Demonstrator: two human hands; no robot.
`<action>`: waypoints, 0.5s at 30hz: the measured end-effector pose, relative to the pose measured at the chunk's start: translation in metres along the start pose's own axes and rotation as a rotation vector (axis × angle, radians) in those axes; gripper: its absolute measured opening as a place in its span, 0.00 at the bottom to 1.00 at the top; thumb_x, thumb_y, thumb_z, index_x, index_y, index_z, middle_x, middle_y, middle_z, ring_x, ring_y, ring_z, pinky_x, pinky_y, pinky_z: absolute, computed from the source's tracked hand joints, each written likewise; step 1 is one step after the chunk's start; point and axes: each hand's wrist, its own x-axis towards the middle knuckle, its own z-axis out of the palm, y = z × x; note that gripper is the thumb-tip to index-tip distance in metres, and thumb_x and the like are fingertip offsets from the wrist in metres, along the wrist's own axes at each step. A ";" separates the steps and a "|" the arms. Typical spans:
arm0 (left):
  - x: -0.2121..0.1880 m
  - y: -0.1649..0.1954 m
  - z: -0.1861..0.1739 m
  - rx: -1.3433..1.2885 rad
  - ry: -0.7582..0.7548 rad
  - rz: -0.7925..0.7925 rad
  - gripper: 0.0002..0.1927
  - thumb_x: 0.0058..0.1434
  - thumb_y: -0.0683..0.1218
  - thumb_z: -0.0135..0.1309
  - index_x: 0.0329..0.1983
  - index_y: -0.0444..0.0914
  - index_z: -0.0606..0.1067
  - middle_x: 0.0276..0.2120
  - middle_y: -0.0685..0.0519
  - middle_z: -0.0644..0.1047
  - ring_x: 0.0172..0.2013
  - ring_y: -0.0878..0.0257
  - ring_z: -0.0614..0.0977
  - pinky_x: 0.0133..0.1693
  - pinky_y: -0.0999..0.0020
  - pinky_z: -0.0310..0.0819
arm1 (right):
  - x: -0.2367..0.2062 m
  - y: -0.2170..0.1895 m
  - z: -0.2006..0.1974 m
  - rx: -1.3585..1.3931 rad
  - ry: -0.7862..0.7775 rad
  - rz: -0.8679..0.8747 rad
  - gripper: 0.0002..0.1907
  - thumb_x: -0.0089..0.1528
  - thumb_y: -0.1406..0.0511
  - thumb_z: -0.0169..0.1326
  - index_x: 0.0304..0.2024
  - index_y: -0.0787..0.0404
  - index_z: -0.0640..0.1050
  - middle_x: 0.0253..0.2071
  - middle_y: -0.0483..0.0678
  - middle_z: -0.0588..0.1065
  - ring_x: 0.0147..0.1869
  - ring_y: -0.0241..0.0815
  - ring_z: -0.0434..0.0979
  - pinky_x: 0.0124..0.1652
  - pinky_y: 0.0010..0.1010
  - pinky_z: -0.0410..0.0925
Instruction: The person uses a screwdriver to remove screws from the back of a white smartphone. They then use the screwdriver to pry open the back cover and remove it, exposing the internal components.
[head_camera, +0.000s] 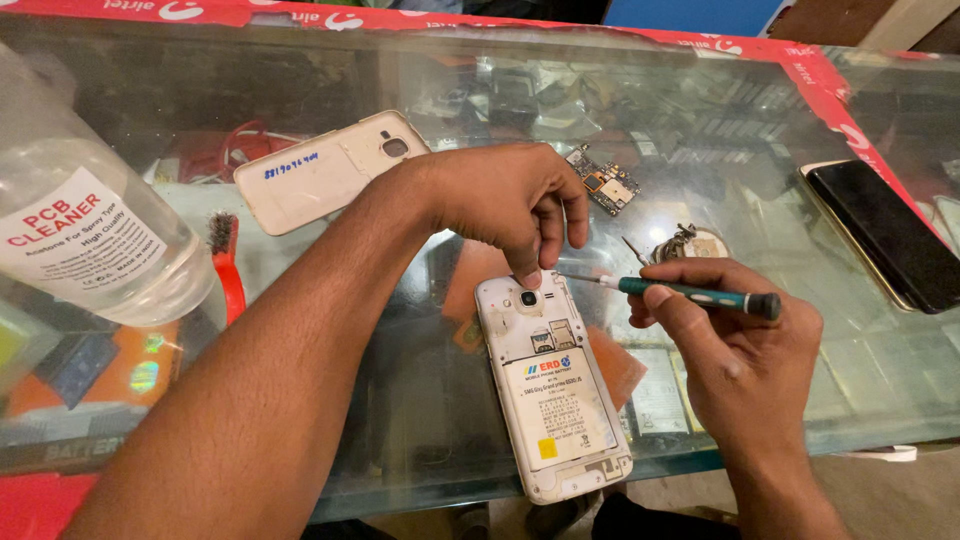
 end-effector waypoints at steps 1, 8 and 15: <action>0.001 0.000 0.000 0.002 0.003 -0.009 0.27 0.33 0.35 0.70 0.41 0.39 0.81 0.29 0.55 0.85 0.32 0.67 0.86 0.37 0.68 0.78 | 0.000 0.000 0.000 0.000 0.002 -0.001 0.08 0.64 0.76 0.55 0.44 0.76 0.79 0.36 0.56 0.80 0.38 0.41 0.83 0.39 0.26 0.76; 0.003 -0.005 -0.001 0.016 -0.035 0.096 0.18 0.35 0.36 0.69 0.34 0.37 0.85 0.28 0.56 0.84 0.29 0.68 0.84 0.33 0.69 0.78 | 0.000 0.000 0.000 -0.035 -0.007 -0.017 0.08 0.64 0.75 0.56 0.44 0.75 0.80 0.36 0.55 0.81 0.37 0.40 0.83 0.38 0.24 0.75; 0.003 -0.007 -0.001 0.018 -0.037 0.097 0.18 0.35 0.36 0.70 0.33 0.38 0.86 0.26 0.56 0.83 0.28 0.69 0.83 0.31 0.70 0.77 | 0.000 0.001 0.000 -0.048 -0.021 -0.031 0.07 0.65 0.74 0.56 0.44 0.75 0.80 0.35 0.54 0.81 0.37 0.39 0.83 0.37 0.24 0.75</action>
